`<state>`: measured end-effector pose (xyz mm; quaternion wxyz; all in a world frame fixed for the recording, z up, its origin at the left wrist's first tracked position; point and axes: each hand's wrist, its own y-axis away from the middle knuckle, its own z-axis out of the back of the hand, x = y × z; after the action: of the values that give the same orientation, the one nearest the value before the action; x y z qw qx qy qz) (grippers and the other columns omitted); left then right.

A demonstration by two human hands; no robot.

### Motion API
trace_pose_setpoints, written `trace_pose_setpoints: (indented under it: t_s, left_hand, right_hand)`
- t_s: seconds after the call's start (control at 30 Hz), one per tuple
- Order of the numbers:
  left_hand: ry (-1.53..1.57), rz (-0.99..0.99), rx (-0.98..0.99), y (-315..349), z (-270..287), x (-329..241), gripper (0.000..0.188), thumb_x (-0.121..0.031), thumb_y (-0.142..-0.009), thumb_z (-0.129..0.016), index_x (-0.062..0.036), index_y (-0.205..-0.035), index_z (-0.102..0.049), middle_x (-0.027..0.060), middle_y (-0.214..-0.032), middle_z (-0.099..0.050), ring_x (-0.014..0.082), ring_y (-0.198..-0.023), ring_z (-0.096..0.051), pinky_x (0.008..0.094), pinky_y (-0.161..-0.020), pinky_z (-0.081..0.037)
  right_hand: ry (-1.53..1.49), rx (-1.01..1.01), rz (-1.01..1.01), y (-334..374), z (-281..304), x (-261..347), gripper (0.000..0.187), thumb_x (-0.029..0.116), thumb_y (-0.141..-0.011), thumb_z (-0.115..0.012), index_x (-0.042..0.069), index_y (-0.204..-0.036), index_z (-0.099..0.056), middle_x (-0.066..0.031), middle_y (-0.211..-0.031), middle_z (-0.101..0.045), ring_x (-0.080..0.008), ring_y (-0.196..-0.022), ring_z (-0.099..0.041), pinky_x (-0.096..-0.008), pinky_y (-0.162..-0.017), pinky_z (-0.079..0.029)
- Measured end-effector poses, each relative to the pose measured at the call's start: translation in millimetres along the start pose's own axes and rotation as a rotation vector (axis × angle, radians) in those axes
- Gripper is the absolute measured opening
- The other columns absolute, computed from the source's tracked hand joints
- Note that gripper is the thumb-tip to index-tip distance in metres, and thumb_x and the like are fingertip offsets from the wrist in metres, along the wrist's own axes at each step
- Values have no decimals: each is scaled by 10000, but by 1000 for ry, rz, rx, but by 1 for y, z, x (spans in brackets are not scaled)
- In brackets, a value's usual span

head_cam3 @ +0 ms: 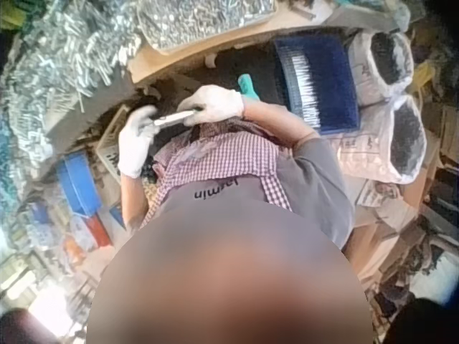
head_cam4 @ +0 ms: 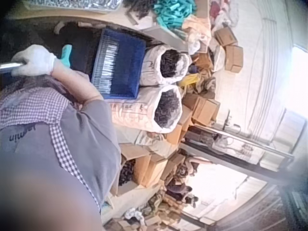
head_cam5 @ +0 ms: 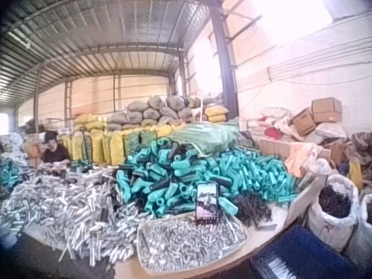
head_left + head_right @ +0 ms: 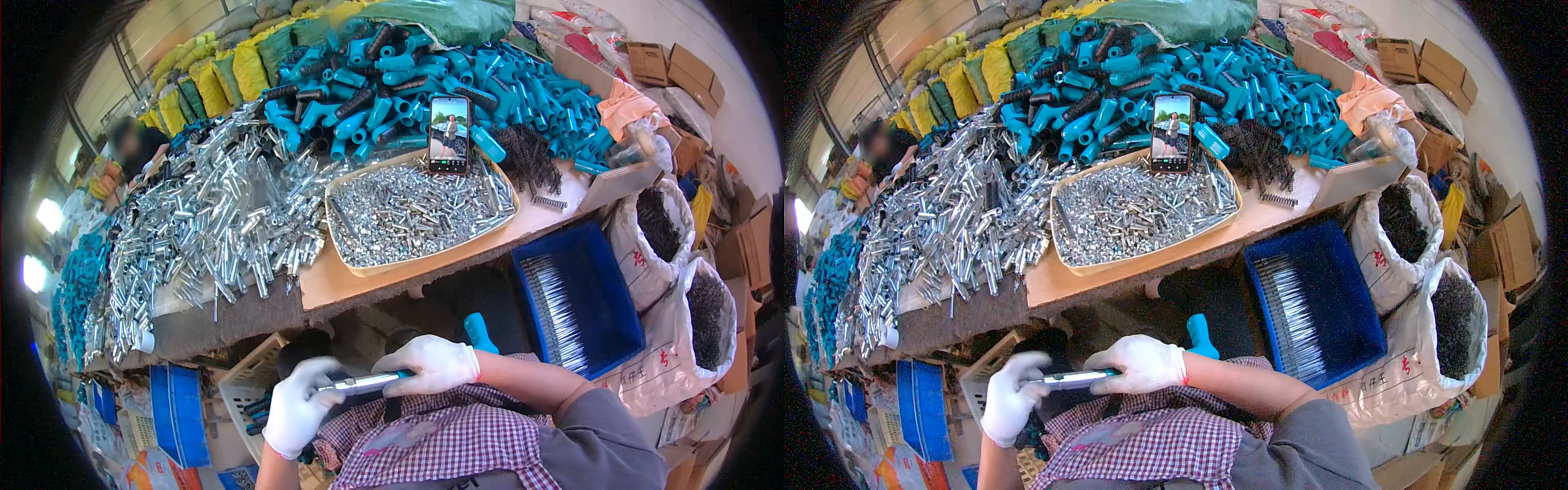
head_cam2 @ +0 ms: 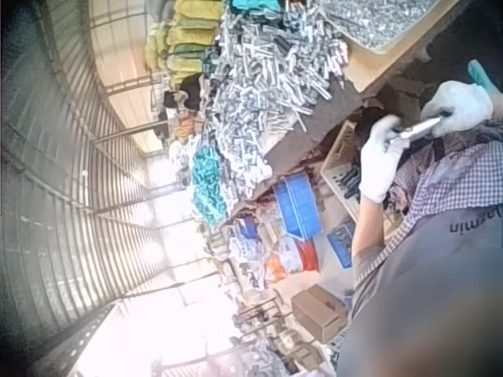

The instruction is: Manually assembling teal and silver tool components on a factory workbench.

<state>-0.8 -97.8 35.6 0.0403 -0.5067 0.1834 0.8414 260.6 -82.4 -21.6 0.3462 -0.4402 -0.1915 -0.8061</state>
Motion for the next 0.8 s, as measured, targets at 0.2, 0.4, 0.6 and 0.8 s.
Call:
trace_pose_setpoints:
  t_s: [0.2,0.4,0.6,0.8]
  left_hand:
    - [-596,-1026,-43,-1,-13,1,297,51,-685,-682,-36,-967,-708,103,-1032,-670,173,-896,-639,283,-747,-508]
    - [-225,-443,-37,6,-17,16,304,32,-682,-705,-56,-972,-718,139,-1002,-643,297,-869,-645,348,-773,-526]
    - [-41,-203,-117,1,-13,14,322,-88,-760,-750,-16,-1071,-704,99,-907,-670,166,-805,-644,287,-707,-521]
    - [-603,-1022,-124,0,-14,27,356,12,-728,-693,-30,-1081,-687,99,-1030,-630,155,-919,-616,312,-756,-523]
  right_hand:
    - [-88,-50,20,0,-2,-3,411,365,-913,-628,54,-1180,-657,-219,-965,-696,-378,-887,-675,-452,-795,-522]
    - [3,-7,-1,-2,-6,-4,409,375,-914,-631,67,-1181,-660,-211,-967,-697,-375,-884,-675,-449,-790,-522]
    - [55,-8,-48,-4,-6,-6,463,462,-898,-596,119,-1202,-666,-220,-974,-700,-392,-896,-675,-489,-801,-520]
    - [39,-34,-31,-4,-6,-5,444,453,-902,-590,120,-1186,-665,-221,-950,-697,-394,-894,-674,-494,-802,-518]
